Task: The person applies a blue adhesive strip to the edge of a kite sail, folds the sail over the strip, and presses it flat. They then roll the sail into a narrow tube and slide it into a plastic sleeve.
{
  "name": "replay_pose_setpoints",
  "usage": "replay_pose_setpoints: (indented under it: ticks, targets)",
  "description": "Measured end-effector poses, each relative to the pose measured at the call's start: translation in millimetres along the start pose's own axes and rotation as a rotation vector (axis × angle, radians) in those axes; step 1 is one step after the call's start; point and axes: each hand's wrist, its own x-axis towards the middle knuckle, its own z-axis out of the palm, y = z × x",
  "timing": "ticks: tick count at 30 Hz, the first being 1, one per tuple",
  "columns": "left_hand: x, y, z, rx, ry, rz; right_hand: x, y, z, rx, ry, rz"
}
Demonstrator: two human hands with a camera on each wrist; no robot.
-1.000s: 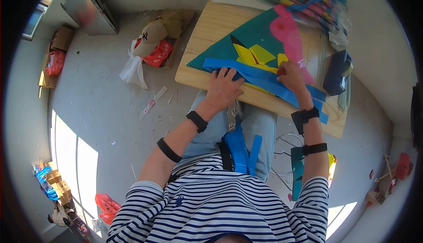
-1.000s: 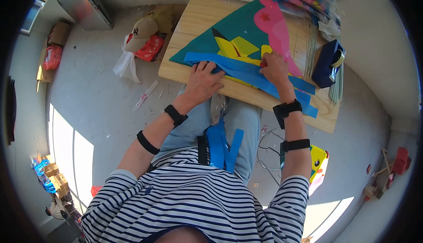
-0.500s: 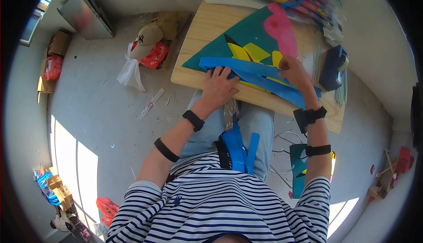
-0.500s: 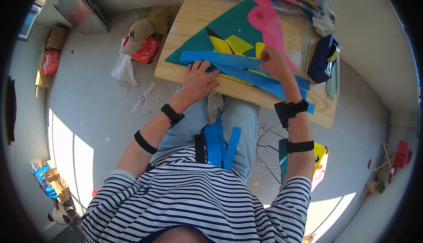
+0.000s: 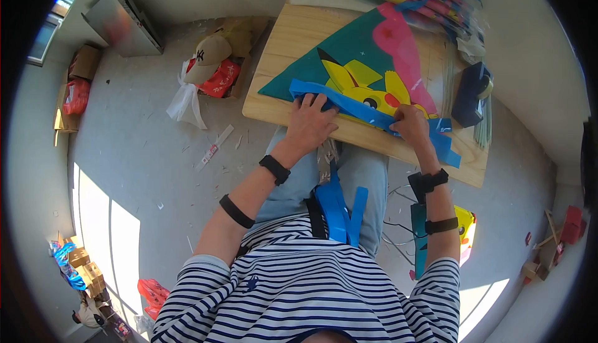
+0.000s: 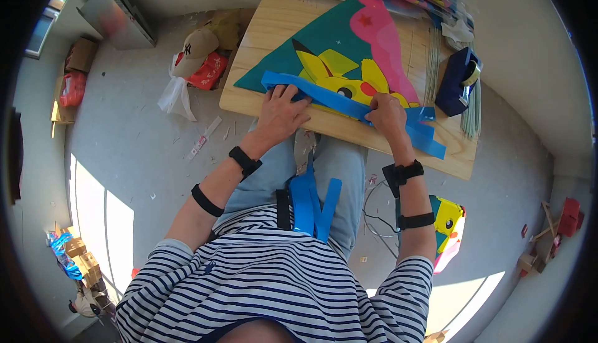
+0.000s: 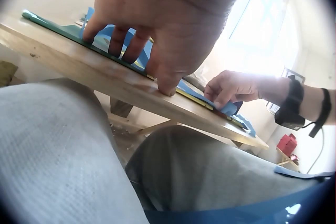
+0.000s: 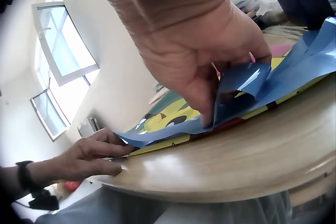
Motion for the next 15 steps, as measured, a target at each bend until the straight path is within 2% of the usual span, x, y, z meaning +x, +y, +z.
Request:
replay_pose_setpoints:
  ticks: [3, 7, 15]
  targets:
    - [-0.7, -1.0, 2.4, -0.004, -0.027, -0.010, -1.3, 0.6, 3.3, -0.003, 0.032, -0.025]
    - [-0.5, -2.0, 5.1, -0.032, 0.039, 0.014, -5.9, -1.2, 4.2, 0.004, 0.128, -0.101]
    - [-0.7, -0.7, 2.2, -0.043, 0.031, 0.006, -2.4, 3.7, 7.2, -0.031, 0.113, -0.148]
